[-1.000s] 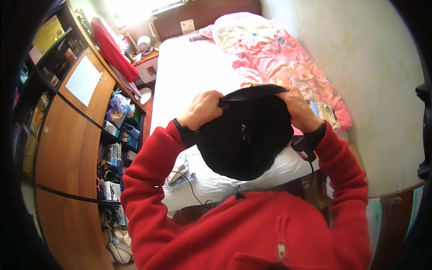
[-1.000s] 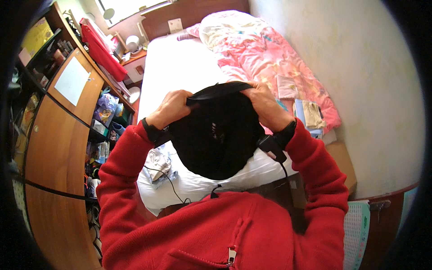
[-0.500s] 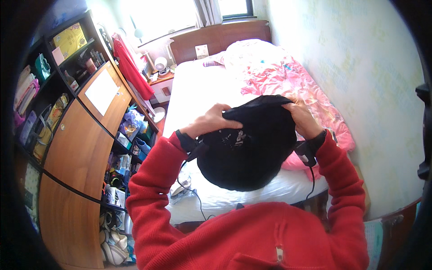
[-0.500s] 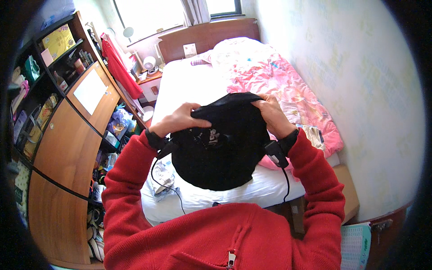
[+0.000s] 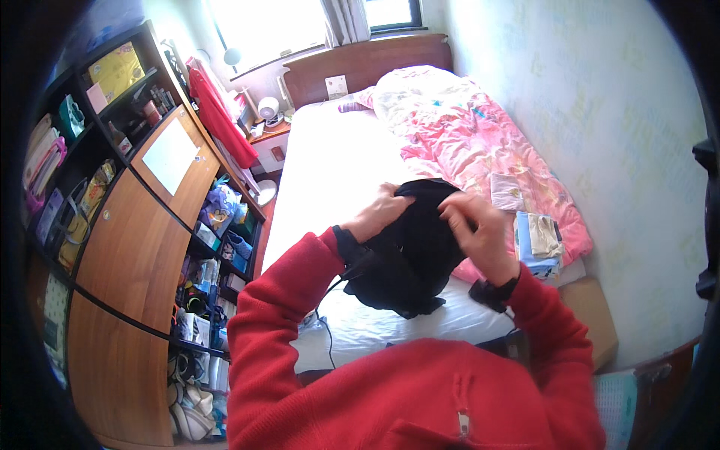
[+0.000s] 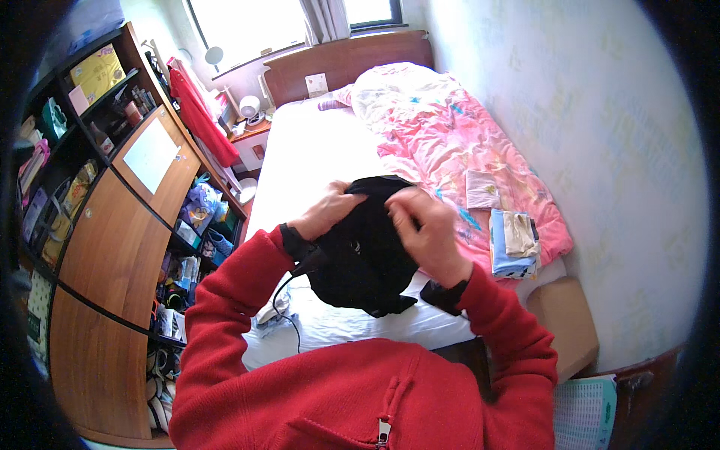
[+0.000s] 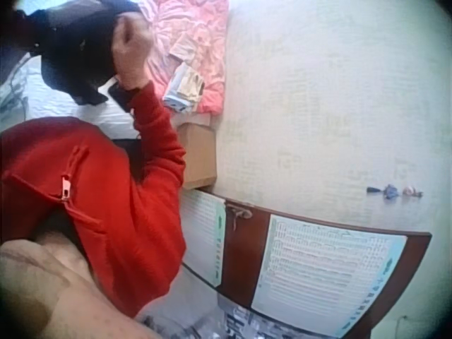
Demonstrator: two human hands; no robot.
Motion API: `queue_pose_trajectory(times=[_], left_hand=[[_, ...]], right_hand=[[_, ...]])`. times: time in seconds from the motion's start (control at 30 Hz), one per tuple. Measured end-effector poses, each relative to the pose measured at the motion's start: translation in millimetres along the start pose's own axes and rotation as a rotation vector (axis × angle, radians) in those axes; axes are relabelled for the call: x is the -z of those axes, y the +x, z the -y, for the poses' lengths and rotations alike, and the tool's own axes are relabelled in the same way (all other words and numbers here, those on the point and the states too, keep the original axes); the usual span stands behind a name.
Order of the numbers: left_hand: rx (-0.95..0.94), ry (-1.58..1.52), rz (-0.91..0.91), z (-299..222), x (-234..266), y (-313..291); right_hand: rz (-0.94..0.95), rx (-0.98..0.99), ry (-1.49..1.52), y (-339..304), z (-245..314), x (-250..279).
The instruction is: The person folds several pieces of clothing on a bed, including a striped shirt, a dark long-sleeve shirt, a light blue shirt, and a pair of underwear. The person then picks up a black garment and walks out of the room.
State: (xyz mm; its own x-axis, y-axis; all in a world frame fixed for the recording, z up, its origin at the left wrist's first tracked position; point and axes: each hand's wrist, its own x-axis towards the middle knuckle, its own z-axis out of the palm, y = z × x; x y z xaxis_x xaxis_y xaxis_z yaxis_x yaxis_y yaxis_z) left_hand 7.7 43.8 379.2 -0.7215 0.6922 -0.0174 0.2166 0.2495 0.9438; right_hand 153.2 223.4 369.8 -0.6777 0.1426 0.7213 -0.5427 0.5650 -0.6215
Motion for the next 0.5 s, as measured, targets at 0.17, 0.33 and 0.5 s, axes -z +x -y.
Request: queue_pose_trajectory(times=[0.17, 0.33, 0.5], left_hand=[[-0.229, 0.429, -0.119, -11.9, -53.5, -6.2], [-0.47, 0.461, 0.129, -20.9, -126.7, -59.7], [-0.51, 0.26, -0.015, -8.1, -143.0, -70.6]], right_hand=[[0.367, -0.222, 0.098, -41.9, -59.9, -65.3], [0.282, -0.14, 0.104, -76.2, -129.6, -92.4], [0.26, -0.31, 0.679, -77.7, -144.9, -73.1]])
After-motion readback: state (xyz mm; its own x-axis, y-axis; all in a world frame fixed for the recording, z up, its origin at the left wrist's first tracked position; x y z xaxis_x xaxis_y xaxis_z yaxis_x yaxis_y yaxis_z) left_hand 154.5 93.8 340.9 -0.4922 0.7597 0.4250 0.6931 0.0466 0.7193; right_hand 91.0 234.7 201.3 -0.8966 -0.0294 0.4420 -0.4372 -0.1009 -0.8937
